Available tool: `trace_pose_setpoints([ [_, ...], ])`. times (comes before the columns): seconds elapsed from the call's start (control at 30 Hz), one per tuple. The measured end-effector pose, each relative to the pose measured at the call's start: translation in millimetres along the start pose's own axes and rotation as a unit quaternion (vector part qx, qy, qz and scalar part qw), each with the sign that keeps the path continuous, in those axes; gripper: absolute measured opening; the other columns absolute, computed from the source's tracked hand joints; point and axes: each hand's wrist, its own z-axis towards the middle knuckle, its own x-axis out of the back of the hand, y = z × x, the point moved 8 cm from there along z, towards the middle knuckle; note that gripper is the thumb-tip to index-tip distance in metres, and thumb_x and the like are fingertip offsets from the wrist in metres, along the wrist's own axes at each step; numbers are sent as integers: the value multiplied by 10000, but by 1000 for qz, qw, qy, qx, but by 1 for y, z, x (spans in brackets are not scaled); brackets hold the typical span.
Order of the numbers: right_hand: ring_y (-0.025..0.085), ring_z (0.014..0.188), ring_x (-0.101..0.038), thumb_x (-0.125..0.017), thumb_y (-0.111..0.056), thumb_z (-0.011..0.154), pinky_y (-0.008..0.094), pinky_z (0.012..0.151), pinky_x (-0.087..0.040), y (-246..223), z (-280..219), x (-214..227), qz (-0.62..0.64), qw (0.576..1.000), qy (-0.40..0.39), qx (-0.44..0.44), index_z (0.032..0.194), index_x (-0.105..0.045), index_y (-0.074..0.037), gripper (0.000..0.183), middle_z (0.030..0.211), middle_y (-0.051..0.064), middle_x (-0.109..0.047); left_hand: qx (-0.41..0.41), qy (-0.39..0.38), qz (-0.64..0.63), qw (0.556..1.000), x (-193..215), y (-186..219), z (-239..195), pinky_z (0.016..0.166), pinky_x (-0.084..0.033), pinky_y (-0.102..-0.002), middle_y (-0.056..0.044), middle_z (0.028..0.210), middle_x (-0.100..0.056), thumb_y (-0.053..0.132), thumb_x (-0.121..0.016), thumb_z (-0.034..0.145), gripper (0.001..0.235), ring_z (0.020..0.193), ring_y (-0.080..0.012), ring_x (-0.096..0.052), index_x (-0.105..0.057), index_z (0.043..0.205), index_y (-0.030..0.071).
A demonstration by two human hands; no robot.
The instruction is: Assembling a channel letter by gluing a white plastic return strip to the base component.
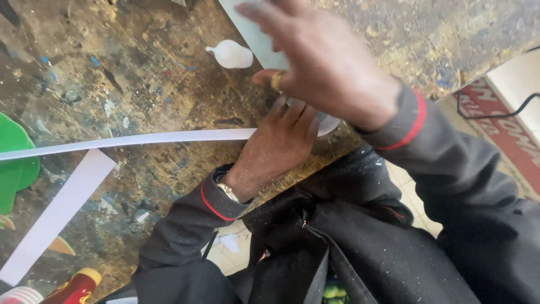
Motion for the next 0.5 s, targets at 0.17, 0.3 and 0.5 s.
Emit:
trace_pose_setpoints([
  [0.17, 351, 895, -708, -993, -463, 959, 554, 501, -468, -2, 27, -38, -185, 979, -11, 85, 1128, -726, -175, 427, 1039, 56, -725, 9, 9, -6, 1000, 2, -2, 0, 908, -558, -408, -73, 1007, -680, 33, -616, 1026, 193, 966, -283, -622, -766, 1014, 155],
  [0.3, 359, 778, -664, -1008, -307, 934, 523, 556, -447, 5, 16, -18, -150, 982, 1, 114, 1166, -645, -85, 485, 996, 116, -696, -13, -1, -24, 1000, 4, 0, 3, 994, -590, -460, -84, 966, -645, 78, -599, 1072, 150, 946, -293, -617, -704, 987, 141],
  [0.5, 189, 815, -673, -623, -242, 1301, 362, 732, -574, 33, -46, 41, 197, 976, 91, -30, 1279, -608, 41, 284, 1024, 106, -635, -18, -32, -23, 999, 8, 1, 4, 1137, -648, -497, -109, 1038, -666, 22, -565, 1116, 190, 1122, -312, -695, -718, 1035, 101],
])
